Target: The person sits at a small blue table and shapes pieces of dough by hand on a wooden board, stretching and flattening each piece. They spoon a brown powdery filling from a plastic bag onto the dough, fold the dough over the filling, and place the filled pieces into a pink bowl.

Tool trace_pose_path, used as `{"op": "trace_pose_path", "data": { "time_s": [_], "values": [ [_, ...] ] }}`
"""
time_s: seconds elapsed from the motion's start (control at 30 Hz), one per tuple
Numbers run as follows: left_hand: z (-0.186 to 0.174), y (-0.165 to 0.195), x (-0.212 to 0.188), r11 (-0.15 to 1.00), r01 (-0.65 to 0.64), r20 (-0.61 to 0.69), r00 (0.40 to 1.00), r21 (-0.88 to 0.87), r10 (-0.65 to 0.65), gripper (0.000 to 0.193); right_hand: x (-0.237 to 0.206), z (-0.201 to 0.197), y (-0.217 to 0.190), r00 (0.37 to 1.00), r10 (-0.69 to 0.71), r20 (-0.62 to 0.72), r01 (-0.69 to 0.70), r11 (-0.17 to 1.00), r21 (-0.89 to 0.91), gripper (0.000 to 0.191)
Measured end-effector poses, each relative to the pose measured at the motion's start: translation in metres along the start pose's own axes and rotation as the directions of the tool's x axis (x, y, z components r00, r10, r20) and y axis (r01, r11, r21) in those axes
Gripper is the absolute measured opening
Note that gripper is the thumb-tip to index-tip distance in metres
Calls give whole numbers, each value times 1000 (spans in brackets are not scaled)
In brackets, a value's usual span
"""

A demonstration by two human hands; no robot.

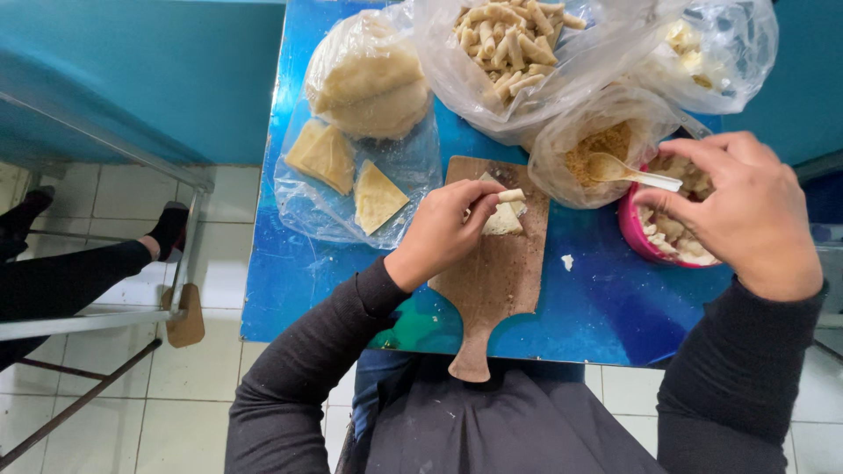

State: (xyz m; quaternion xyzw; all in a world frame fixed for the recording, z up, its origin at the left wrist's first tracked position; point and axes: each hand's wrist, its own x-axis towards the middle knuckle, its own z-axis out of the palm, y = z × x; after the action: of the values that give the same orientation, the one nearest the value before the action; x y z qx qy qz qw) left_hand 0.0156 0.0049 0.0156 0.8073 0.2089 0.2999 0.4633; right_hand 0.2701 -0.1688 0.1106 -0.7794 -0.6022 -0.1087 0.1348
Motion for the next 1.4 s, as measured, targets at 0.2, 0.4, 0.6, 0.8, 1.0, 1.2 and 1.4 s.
{"op": "trace_pose_path", "data": {
  "time_s": [0.2,0.4,0.6,0.8,1.0,1.2,1.4],
  "values": [
    [-4,-6,37,998,43,-134,990,-42,-48,22,0,14,10,967,129,220,-176,963,206,46],
    [-17,-9,105,987,-159,-160,975,-20,154,53,6,45,18,933,308,185,-354,698,623,28],
    [-8,-4,61,964,-89,-91,989,250,115,22,13,73,19,954,293,67,-254,670,697,20],
    [-10,-9,6,819,-79,-17,994,568,108,21,11,75,23,923,373,96,-329,631,703,22],
    [-11,-12,-15,813,17,16,999,583,-32,27,15,81,33,890,401,218,-413,503,759,21],
    [-6,-11,-21,850,-35,-47,996,526,71,23,9,78,41,861,444,248,-404,301,864,19],
    [-2,-13,-23,844,-9,-18,1000,537,22,19,9,67,48,852,471,227,-351,193,916,17]
  ]
}}
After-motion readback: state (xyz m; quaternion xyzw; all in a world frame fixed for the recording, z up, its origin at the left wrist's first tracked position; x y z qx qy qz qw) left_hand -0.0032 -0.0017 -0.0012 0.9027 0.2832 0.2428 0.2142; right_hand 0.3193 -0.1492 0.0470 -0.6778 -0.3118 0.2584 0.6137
